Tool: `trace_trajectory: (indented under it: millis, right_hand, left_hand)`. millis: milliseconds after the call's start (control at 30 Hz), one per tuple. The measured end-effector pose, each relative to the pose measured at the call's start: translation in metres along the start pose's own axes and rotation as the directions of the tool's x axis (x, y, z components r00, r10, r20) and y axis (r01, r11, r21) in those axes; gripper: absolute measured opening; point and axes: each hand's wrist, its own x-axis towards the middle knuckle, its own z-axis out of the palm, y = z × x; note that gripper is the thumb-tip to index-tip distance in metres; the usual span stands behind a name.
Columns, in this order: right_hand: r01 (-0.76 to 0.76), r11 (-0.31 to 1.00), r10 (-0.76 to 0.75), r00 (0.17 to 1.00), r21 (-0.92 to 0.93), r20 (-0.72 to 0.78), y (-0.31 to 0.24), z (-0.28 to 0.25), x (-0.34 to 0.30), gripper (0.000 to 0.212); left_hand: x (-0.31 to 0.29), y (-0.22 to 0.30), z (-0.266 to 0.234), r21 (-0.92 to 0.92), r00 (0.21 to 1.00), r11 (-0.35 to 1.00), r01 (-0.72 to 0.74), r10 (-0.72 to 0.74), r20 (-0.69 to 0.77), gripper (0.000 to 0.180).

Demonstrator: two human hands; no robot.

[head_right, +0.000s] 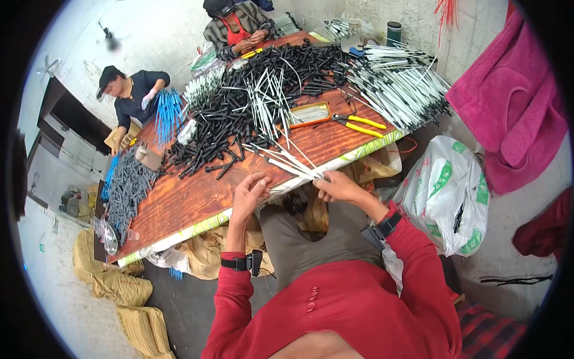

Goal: Grouping and sorting thin white rods at a manufacturing workbench.

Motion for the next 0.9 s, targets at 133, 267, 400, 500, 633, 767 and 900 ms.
trace_trajectory:
  millis: [133, 267, 400, 500, 633, 767, 900]
  right_hand:
    - [-0.175, 0.92, 0.029, 0.922, 0.351, 0.385, 0.005, 0.006, 0.02, 0.033]
    - [-0.294, 0.808, -0.054, 0.826, 0.511, 0.561, -0.029, 0.025, 0.041, 0.028]
    - [-0.293, 0.813, -0.04, 0.833, 0.503, 0.551, -0.041, 0.038, 0.093, 0.027]
    - [-0.315, 0.81, -0.039, 0.813, 0.495, 0.581, -0.043, 0.049, 0.114, 0.026]
    - [-0.346, 0.773, -0.121, 0.743, 0.532, 0.658, -0.035, 0.05, 0.108, 0.025]
    - [-0.43, 0.717, -0.181, 0.645, 0.548, 0.743, -0.011, 0.036, 0.087, 0.025]
    - [-0.487, 0.691, -0.228, 0.554, 0.534, 0.801, 0.007, 0.029, 0.063, 0.024]
  left_hand:
    - [0.029, 0.003, -0.016, -0.141, 0.985, 0.979, 0.147, -0.158, -0.067, 0.033]
    - [0.068, -0.004, -0.051, -0.139, 0.982, 0.983, 0.117, -0.136, -0.132, 0.038]
    - [0.111, -0.002, -0.086, -0.186, 0.975, 0.976, 0.115, -0.146, -0.166, 0.035]
    - [0.132, -0.005, -0.104, -0.205, 0.97, 0.966, 0.156, -0.189, -0.155, 0.036]
    - [0.148, -0.005, -0.111, -0.204, 0.968, 0.969, 0.137, -0.175, -0.182, 0.034]
    - [0.152, -0.012, -0.105, -0.125, 0.971, 0.981, 0.151, -0.171, -0.166, 0.032]
    - [0.14, -0.024, -0.097, -0.133, 0.983, 0.989, 0.061, -0.082, -0.163, 0.031]
